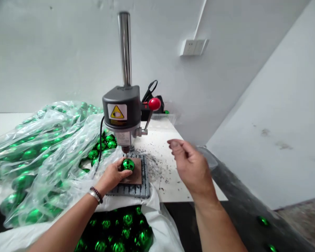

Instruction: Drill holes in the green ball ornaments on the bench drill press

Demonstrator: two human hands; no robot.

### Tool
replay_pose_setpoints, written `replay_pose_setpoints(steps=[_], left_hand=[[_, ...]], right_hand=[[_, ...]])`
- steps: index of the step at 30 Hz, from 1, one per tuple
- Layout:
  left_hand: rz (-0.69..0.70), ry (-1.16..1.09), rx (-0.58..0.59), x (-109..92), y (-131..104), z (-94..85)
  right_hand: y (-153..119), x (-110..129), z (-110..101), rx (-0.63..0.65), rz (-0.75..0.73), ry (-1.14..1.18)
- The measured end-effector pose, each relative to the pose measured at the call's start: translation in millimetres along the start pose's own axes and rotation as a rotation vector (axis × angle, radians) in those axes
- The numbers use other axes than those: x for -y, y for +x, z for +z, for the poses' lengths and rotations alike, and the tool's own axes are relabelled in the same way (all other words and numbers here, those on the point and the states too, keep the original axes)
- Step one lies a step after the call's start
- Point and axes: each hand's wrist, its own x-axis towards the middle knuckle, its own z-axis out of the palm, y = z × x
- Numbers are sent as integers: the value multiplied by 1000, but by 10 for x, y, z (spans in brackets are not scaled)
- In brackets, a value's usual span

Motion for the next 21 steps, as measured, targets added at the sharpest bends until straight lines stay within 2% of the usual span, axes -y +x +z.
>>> replay_pose_setpoints(steps=[2, 5, 7, 10, 12, 15, 21], left_hand=[[13, -27, -4, 12, 0, 15], [18, -46, 1, 28, 3, 31], [23, -47, -4, 34, 0, 33], [39, -58, -4, 41, -9, 33], [44, -65, -6, 47, -15, 33], [25, -54, -19, 52, -22, 33], [27, -33, -6, 44, -35, 31]], right_hand=[[218, 296, -46, -104, -84, -8], [447, 741, -49, -144, -194, -23], [554, 979, -4, -110, -252, -96], [678, 1207, 120, 47, -245, -341], [733, 1282, 218, 113, -226, -528], [743, 1313, 330, 100, -224, -690], [430, 1212, 340, -33, -255, -675]])
